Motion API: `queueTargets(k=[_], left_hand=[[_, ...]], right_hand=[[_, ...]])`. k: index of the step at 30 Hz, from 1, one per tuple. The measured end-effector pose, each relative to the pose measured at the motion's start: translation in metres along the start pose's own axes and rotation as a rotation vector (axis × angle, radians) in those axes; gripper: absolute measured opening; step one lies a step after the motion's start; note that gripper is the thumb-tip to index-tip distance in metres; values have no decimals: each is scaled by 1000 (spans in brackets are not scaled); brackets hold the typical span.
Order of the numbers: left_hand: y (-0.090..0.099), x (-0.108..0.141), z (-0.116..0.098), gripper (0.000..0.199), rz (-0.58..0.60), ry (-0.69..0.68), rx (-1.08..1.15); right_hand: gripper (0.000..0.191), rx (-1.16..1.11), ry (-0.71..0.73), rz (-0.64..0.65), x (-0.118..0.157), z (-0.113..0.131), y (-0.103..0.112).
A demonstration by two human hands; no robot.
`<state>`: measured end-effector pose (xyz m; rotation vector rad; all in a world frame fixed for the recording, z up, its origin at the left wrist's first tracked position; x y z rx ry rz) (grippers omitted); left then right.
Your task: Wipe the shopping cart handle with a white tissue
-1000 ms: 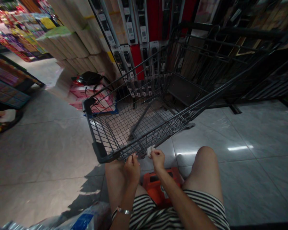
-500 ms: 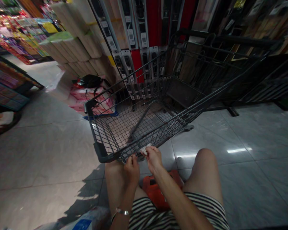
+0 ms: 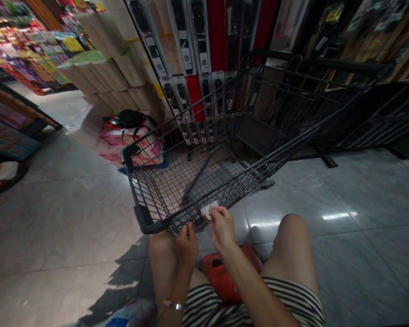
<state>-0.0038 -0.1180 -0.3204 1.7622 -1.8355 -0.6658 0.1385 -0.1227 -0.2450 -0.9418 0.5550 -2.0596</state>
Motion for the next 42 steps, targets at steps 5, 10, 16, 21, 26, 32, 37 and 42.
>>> queueTargets(k=[5, 10, 16, 21, 26, 32, 37, 42], left_hand=[[1, 1, 0, 31, 54, 58, 34], [2, 2, -2, 32, 62, 85, 28], [-2, 16, -4, 31, 25, 28, 7], [-5, 35, -10, 49, -31, -43, -22], [-11, 57, -40, 61, -108, -180, -181], [-28, 64, -50, 63, -31, -183, -174], [-40, 49, -36, 69, 71, -148, -123], [-53, 34, -38, 70, 138, -191, -60]], right_hand=[[7, 508, 402, 61, 3, 30, -4], [9, 785, 574, 172, 3, 22, 7], [14, 874, 648, 227, 2, 15, 14], [12, 889, 609, 205, -7, 6, 32], [7, 851, 443, 135, -27, -12, 60], [5, 846, 393, 112, -41, -19, 67], [5, 698, 297, -43, -49, -25, 86], [9, 533, 166, -209, -65, -38, 114]])
Point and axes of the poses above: each hand's wrist, its own x-axis away from the middle knuckle, its own y-axis out of the back of the hand, z = x × y, the point moved 4 cm from there along -x, towards the middle knuckle, and after that the axes turned 14 degrees about z, right-handed, at the moved point
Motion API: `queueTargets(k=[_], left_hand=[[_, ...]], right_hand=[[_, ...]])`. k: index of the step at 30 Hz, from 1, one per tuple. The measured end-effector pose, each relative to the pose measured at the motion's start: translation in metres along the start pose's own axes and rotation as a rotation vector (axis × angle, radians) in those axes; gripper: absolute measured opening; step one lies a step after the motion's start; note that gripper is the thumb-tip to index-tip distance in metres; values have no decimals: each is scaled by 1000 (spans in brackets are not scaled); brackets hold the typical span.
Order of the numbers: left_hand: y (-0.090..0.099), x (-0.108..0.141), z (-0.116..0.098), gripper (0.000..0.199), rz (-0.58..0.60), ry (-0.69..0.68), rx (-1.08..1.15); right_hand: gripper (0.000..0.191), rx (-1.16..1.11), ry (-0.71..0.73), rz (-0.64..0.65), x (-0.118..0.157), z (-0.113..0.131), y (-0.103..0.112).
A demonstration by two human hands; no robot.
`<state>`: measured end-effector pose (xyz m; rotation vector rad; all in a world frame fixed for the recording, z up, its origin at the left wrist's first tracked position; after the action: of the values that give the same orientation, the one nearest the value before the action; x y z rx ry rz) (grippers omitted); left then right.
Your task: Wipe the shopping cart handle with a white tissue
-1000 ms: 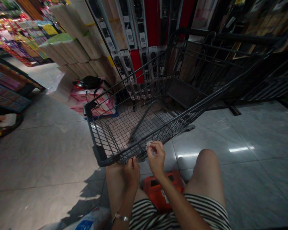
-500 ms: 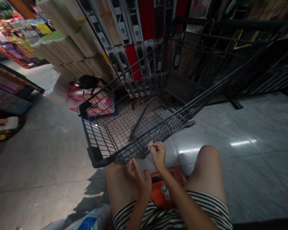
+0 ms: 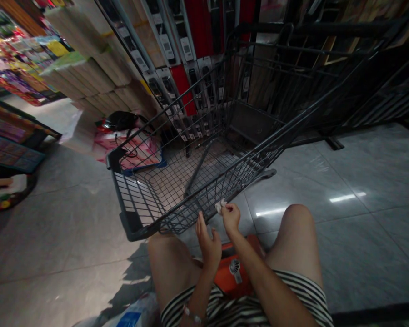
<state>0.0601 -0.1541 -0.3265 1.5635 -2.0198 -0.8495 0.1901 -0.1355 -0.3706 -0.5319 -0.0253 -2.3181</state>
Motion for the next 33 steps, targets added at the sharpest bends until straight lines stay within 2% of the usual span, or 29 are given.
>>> queueTargets(k=[3, 7, 12, 16, 21, 25, 27, 33], left_hand=[[-4, -6, -2, 68, -28, 21, 10], [-5, -10, -4, 68, -60, 15, -18], [2, -17, -7, 63, -103, -5, -113], [10, -27, -9, 55, -90, 16, -135], [11, -32, -13, 51, -74, 52, -153], [6, -30, -17, 55, -64, 67, -157], [5, -31, -19, 51, -54, 86, -156], [15, -47, -18, 27, -31, 151, -201]], right_hand=[[15, -121, -104, -10, -10, -7, -4], [17, -267, -174, 22, -14, -3, -14], [15, -387, -183, 27, -6, 12, -20], [18, -436, -145, 22, -3, 27, -25], [22, -410, -91, -24, -4, 34, -15], [23, -338, -74, -156, -10, 21, 10], [23, -297, -66, -191, -15, 13, 18], [22, -153, -14, -141, -34, -2, 8]])
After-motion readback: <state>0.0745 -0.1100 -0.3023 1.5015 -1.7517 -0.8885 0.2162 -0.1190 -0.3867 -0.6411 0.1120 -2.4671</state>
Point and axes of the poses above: each hand's wrist, its own x-axis away from the middle knuckle, its own y-axis out of the back of the hand, z = x × y, the point moved 4 cm from there along -x, towards the middle knuckle, and after that the axes turned 14 degrees about z, right-handed, at the moved point
